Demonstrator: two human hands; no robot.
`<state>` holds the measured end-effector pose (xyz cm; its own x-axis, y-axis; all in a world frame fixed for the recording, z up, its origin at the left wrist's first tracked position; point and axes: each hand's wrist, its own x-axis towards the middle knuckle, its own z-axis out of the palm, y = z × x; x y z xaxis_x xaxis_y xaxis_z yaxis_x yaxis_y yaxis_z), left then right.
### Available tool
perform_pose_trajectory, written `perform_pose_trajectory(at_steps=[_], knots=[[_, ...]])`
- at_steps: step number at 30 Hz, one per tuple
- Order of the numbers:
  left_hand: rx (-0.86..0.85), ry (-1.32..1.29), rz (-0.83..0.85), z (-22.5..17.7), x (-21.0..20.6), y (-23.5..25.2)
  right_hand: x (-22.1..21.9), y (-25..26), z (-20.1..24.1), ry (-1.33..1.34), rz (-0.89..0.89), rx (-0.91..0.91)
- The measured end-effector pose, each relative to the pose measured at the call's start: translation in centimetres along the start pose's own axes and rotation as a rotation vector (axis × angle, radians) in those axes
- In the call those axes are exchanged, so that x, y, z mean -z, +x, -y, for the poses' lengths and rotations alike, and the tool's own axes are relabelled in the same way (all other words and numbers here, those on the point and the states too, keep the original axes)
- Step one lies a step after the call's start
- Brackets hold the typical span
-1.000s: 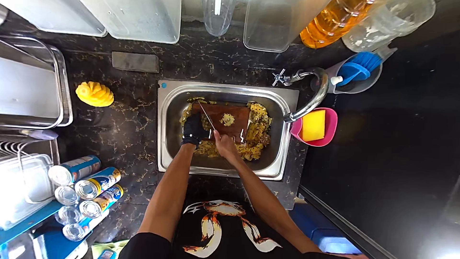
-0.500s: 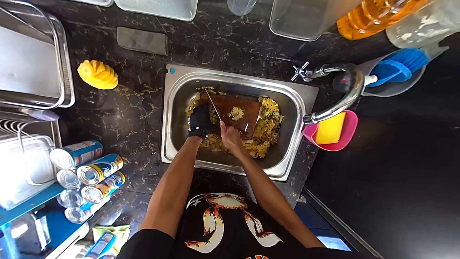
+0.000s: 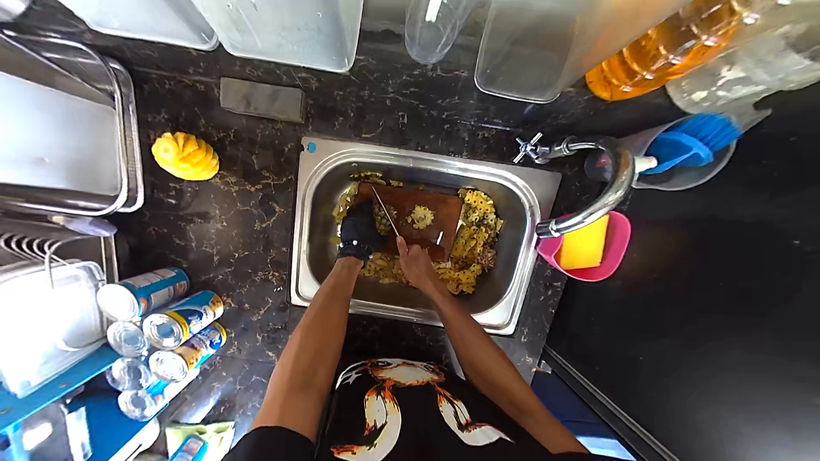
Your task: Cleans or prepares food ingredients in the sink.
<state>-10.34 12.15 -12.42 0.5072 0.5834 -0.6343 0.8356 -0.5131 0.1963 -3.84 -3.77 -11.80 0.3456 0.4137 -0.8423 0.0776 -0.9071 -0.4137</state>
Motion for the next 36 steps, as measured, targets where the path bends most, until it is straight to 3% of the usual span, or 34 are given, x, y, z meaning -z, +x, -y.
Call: perform_pose_trajectory(at_steps=[8,13,17,23,27,30,32,34,35,36], knots=[[-0.052,-0.056,-0.015,0.5,0.6,0.2,0.1,3.9,-0.9,0.043,0.032,0.071],[-0.098,-0.566,0.236,3.7,3.4,-0.9,3.2,1.6,-5.6,0.427,0.046,-0.035],[-0.054,-0.844,0.405,4.0,4.7,-3.9,6.7,-2.1,-8.4,0.391,-0.08,-0.198],[0.042,-0.826,0.415,3.5,3.7,-4.1,7.1,-4.8,-8.4,0.279,0.213,-0.208],[0.057,-0.904,0.377,2.7,3.3,-4.1,7.2,-4.5,-9.9,0.329,0.185,-0.264],[-0.07,-0.572,0.231,2.6,3.7,-3.7,7.0,-6.1,-10.4,0.334,-0.041,-0.252],[-0.122,-0.242,0.055,-0.3,5.7,-6.4,6.7,-7.0,-9.8,0.246,-0.101,-0.227],[0.051,0.114,0.247,-7.7,11.8,-11.5,6.1,-7.2,-8.6,0.204,0.014,-0.182],[0.074,0.244,0.054,-9.9,11.4,-13.6,5.4,-6.8,-7.9,0.225,0.086,-0.166],[0.014,0.326,-0.456,-9.8,7.5,-14.2,4.6,-6.0,-7.3,0.288,0.152,-0.158]])
